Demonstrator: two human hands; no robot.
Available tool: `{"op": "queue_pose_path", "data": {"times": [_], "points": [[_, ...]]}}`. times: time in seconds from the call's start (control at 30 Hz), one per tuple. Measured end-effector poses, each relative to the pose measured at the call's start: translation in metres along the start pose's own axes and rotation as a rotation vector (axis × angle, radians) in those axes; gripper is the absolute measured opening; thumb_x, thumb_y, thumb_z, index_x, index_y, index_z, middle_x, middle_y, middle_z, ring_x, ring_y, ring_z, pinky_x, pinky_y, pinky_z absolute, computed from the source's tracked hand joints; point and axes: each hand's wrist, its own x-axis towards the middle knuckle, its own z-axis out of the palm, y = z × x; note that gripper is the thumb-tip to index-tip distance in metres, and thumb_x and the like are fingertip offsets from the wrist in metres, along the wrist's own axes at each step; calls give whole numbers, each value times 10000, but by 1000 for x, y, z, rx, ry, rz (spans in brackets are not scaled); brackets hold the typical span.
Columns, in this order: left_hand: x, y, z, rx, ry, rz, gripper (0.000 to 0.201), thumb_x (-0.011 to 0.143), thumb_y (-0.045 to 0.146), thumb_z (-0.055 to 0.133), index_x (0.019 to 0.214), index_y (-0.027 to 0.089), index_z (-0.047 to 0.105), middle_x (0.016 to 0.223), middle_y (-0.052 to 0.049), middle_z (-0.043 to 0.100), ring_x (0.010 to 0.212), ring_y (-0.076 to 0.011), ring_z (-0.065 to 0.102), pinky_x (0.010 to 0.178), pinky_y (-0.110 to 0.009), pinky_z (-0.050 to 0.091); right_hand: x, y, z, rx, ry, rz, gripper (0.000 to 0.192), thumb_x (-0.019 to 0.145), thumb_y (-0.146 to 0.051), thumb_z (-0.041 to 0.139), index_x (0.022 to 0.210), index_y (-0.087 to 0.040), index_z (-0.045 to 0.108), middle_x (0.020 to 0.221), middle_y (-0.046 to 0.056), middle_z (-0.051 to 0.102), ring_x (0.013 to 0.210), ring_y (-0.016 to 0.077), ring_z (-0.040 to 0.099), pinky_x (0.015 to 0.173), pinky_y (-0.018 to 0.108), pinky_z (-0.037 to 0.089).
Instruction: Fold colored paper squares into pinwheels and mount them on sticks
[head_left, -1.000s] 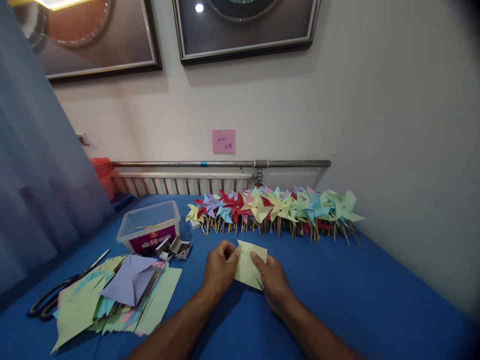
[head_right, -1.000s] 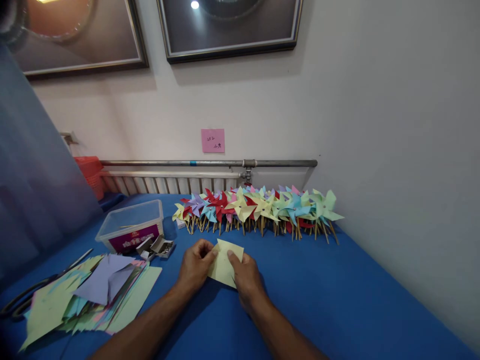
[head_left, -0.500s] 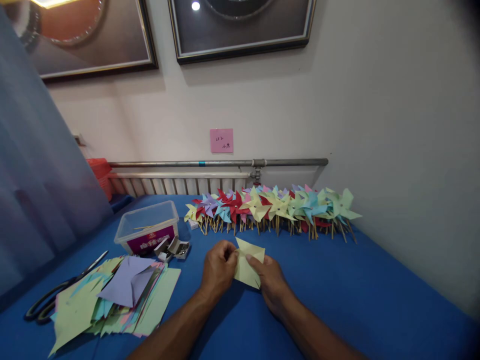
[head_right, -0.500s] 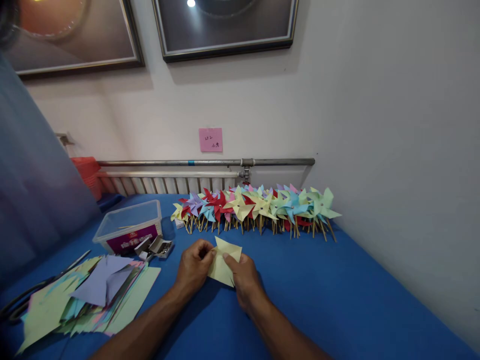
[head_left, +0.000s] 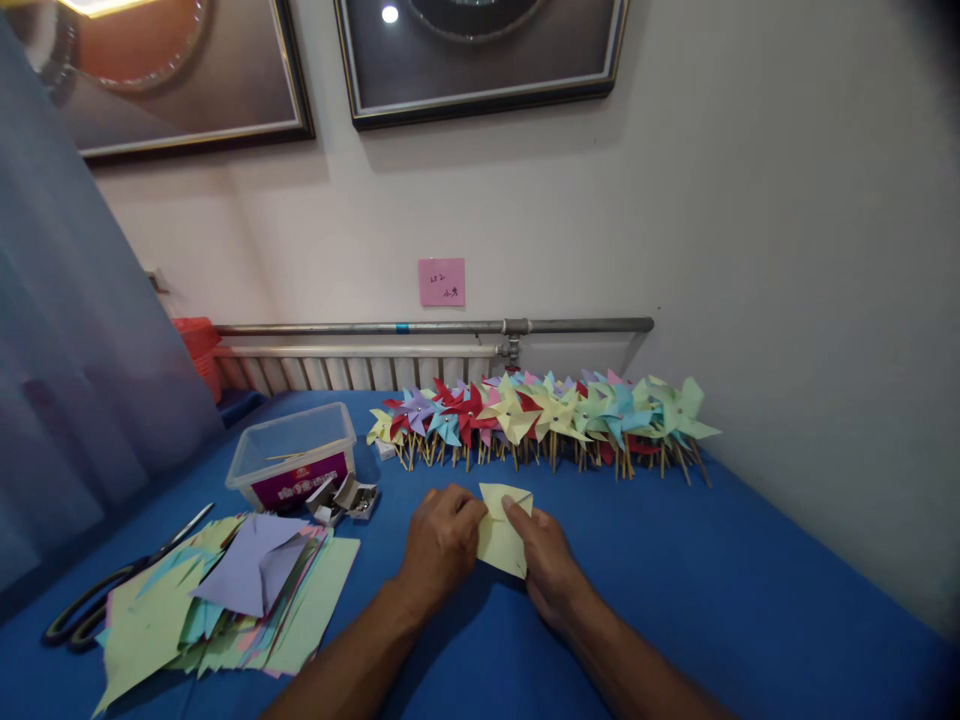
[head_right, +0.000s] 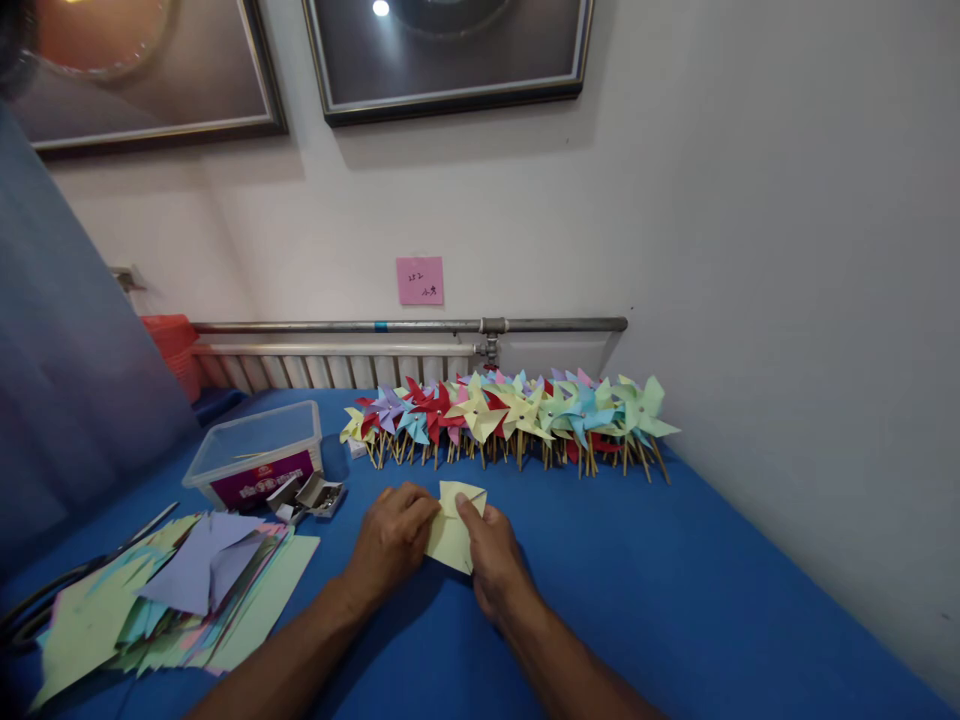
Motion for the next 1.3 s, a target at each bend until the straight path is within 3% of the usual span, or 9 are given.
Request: {"op": "queue_pose_path", "data": {"times": [0.2, 0.37, 0.43, 0.6, 0.7, 0.8, 1.0, 1.3], "points": [[1, 1, -1, 91, 44, 63, 265, 932, 97, 477, 827, 185, 703, 831, -61, 666, 726, -168, 559, 697, -314, 373, -1, -2, 1, 15, 18, -12, 405, 632, -354, 835, 952, -156, 687, 760, 63, 777, 660, 241, 727, 567, 295, 531], [1, 5, -6, -86, -32, 3, 223, 889, 112, 503, 921, 183, 712, 918, -80, 684, 802, -187, 593, 757, -329, 402, 8, 5, -6, -58, 79, -90, 415, 625, -356, 831, 966, -166, 693, 787, 57, 783, 643, 242, 718, 573, 314, 535], [3, 5, -8, -278, -50, -146, 204, 862, 156, 541, 978, 184, 707, 944, -81, 685, 844, -193, 605, 778, -325, 425, 10, 4, -9, -119, 104, -135, 420, 615, -373, 836, 961, -175, 702, 815, 59, 788, 646, 242, 713, 577, 317, 536], [12, 1, -4, -908, -115, -780, 211, 769, 355, 649, 822, 154, 684, 704, -27, 650, 636, -150, 553, 619, -268, 408, 9, -2, -9, -258, 95, -230, 353, 635, -380, 822, 916, -195, 714, 847, 63, 791, 708, 248, 712, 609, 316, 548], [15, 1, -2, -1268, -181, -980, 342, 645, 471, 744, 693, 152, 629, 571, 3, 590, 536, -127, 504, 563, -255, 367, 7, -1, -8, -267, 65, -248, 340, 651, -406, 814, 904, -205, 707, 841, 57, 788, 717, 251, 711, 609, 319, 551], [16, 2, -2, -1372, -188, -1014, 410, 566, 504, 804, 660, 152, 615, 568, -2, 603, 533, -123, 510, 562, -249, 358, 9, 1, -8, -276, 73, -251, 342, 649, -419, 812, 897, -210, 704, 817, 53, 782, 708, 252, 706, 609, 324, 552], [15, 0, 3, -1208, -177, -944, 382, 558, 468, 812, 678, 145, 647, 545, 24, 571, 506, -96, 447, 540, -238, 316, 13, 0, -12, -289, 106, -260, 333, 650, -401, 803, 899, -209, 695, 835, 54, 785, 708, 247, 702, 616, 319, 548], [14, 0, 8, -1180, -162, -938, 316, 551, 418, 786, 622, 161, 616, 507, 27, 569, 481, -91, 443, 512, -230, 302, 14, 2, -12, -274, 95, -246, 344, 637, -395, 811, 904, -206, 706, 798, 43, 780, 672, 239, 695, 606, 325, 550]]}}
